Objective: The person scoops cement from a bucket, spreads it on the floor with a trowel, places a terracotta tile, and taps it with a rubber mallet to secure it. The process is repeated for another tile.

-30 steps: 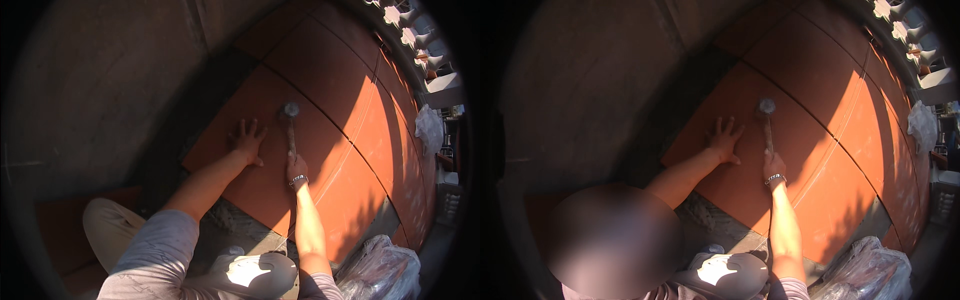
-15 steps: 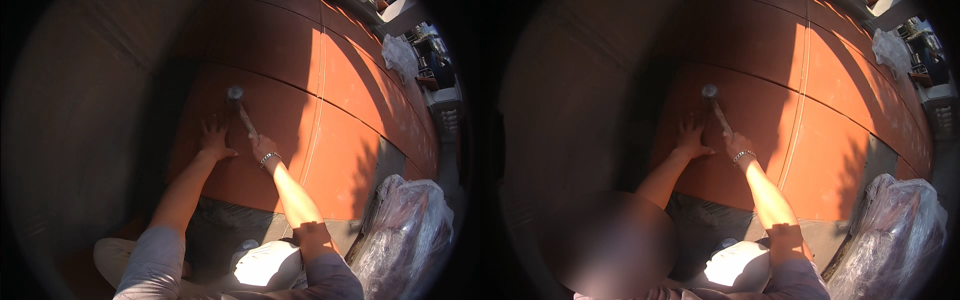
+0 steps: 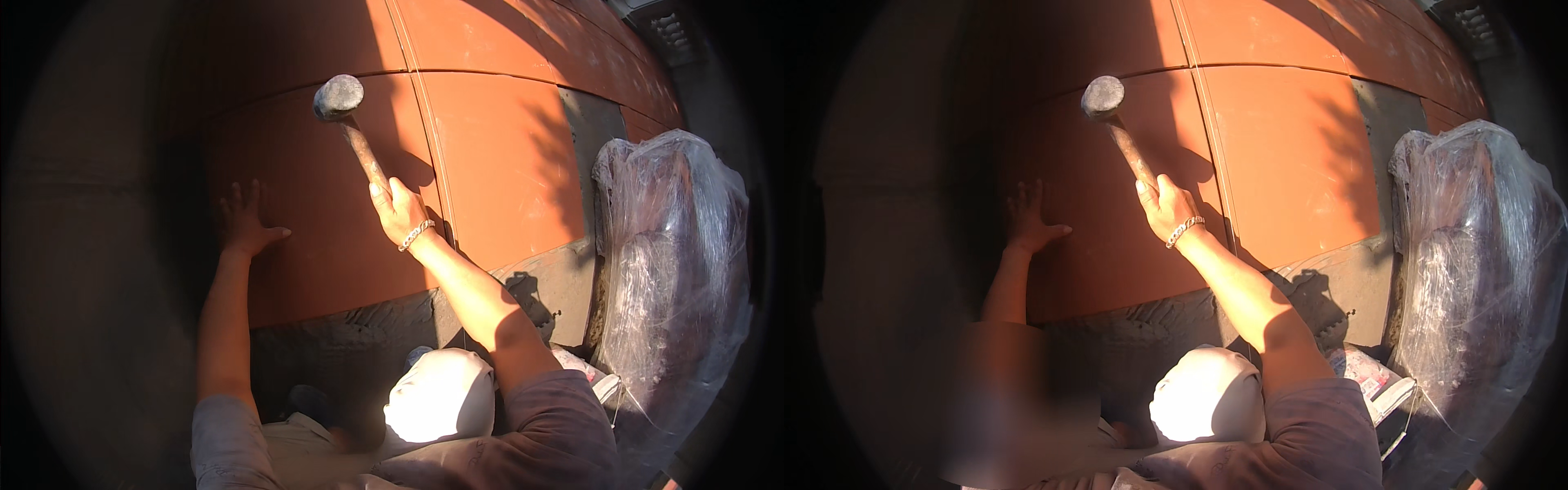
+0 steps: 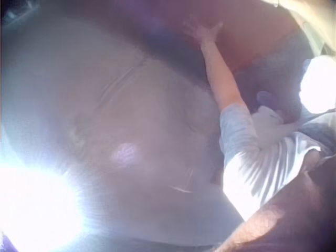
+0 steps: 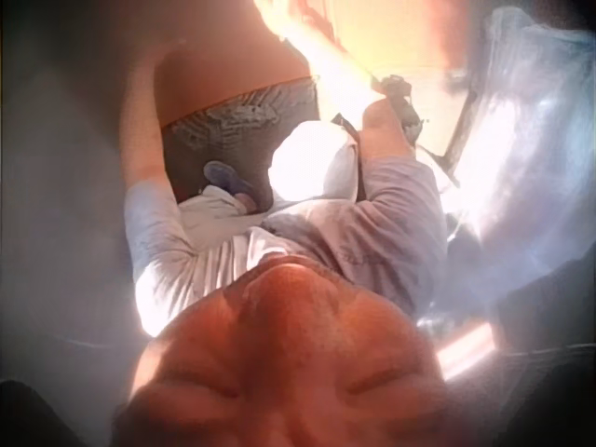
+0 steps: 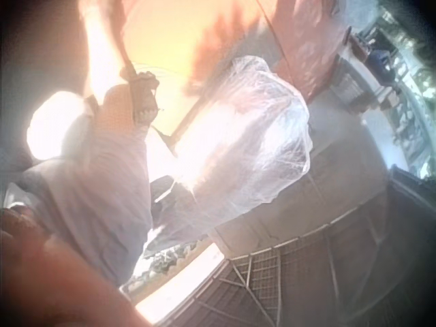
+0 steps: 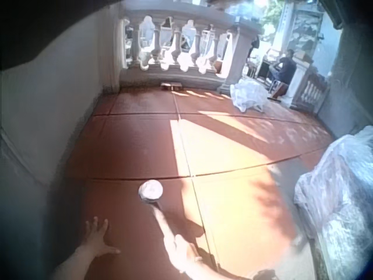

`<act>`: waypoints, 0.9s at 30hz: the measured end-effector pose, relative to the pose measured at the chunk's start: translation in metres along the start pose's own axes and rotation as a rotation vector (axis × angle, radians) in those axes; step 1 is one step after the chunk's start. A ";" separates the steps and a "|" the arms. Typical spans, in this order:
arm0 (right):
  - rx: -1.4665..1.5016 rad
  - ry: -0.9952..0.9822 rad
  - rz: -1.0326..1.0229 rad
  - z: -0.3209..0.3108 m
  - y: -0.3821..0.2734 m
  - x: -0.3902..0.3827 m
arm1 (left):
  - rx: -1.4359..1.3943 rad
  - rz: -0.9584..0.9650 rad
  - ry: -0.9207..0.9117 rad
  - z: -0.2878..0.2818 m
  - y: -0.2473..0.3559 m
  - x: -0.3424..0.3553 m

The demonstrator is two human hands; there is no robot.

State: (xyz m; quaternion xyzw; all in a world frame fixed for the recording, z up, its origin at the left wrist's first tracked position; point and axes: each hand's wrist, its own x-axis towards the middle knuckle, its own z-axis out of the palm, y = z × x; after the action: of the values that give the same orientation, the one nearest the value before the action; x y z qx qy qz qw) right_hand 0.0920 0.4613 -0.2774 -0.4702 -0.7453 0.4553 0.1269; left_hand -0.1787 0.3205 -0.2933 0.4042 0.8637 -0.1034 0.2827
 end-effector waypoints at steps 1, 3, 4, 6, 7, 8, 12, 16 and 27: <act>-0.028 0.050 -0.041 -0.002 0.005 -0.013 | 0.022 0.012 0.008 0.002 -0.002 0.003; -0.085 0.080 -0.101 -0.003 0.015 -0.037 | 0.054 0.038 0.037 0.006 -0.007 0.011; -0.162 -0.001 0.030 -0.004 0.022 -0.047 | 0.063 0.058 0.050 0.010 -0.010 0.013; -0.286 -0.170 0.280 -0.003 0.033 -0.060 | 0.072 0.137 0.102 0.014 -0.013 0.018; -0.233 -0.152 0.221 0.000 0.036 -0.072 | 0.070 0.193 0.139 0.015 -0.014 0.019; -0.142 -0.053 0.055 0.002 0.038 -0.084 | 0.087 0.199 0.124 0.017 -0.014 0.020; -0.163 -0.053 0.117 0.007 0.040 -0.131 | 0.102 0.139 0.081 0.013 -0.010 0.019; -0.100 -0.043 0.234 0.007 0.048 -0.158 | 0.105 0.110 0.066 0.011 -0.007 0.014; -0.192 -0.082 0.392 0.005 0.064 -0.196 | 0.125 0.104 0.092 0.017 -0.013 0.019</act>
State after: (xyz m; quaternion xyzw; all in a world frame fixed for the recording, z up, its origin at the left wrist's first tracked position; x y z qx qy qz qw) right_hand 0.2297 0.3075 -0.2840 -0.5969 -0.6842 0.4172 -0.0398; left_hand -0.1915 0.3169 -0.3183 0.4699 0.8454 -0.1236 0.2217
